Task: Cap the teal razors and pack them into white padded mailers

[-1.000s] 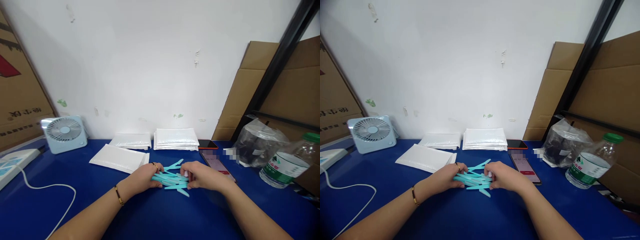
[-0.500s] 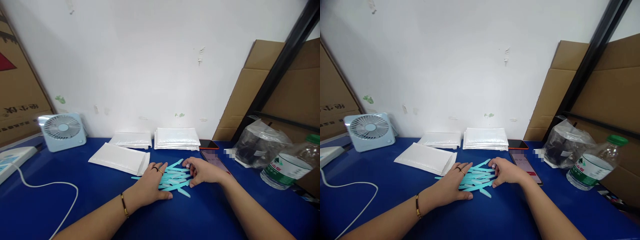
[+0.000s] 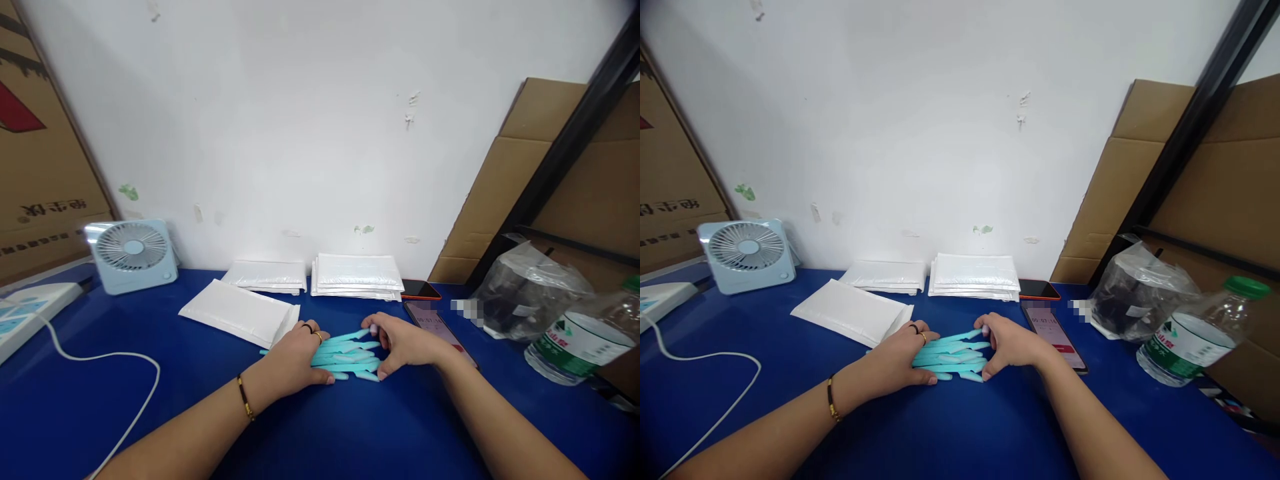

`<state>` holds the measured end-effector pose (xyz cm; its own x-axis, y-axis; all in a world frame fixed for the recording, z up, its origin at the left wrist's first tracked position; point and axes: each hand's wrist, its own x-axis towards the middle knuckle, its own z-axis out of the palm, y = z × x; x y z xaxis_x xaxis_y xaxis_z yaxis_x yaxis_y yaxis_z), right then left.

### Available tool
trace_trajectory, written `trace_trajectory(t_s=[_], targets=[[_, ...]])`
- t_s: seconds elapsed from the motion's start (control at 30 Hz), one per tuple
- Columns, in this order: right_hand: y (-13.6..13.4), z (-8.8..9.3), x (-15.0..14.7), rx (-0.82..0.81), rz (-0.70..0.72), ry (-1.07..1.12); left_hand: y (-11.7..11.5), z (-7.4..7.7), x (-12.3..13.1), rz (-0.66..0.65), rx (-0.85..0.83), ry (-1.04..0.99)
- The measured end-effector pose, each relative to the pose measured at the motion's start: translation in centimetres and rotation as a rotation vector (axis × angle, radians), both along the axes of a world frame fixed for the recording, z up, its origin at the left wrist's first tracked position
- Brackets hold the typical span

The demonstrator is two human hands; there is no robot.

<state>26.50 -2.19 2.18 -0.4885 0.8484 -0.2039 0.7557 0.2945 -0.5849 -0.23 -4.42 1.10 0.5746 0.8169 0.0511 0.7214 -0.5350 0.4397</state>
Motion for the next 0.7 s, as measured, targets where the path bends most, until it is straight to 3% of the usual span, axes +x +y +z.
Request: trace_trajectory(t_s=[0.17, 0.3, 0.37, 0.53, 0.7], targets=[[-0.2, -0.3, -0.2, -0.095, 0.046, 0.132, 0.1, 0.1, 0.1, -0.004, 0.047, -0.009], [0.3, -0.6, 0.2, 0.148, -0.02, 0.16, 0.7, 1.1, -1.3, 0.045, 0.128, -0.021], [0.6, -1.0, -0.1, 0.196, -0.019, 0.144, 1.6, 1.2, -2.5, 0.089, 0.147, -0.01], [0.7, -1.8, -0.8, 0.195, 0.013, 0.141, 4.2, 0.5, -6.3, 0.252, -0.008, 0.076], [0.8, -1.5, -0.3, 0.181, -0.034, 0.131, 5.5, 0.4, -9.0, 0.378, -0.096, 0.116]])
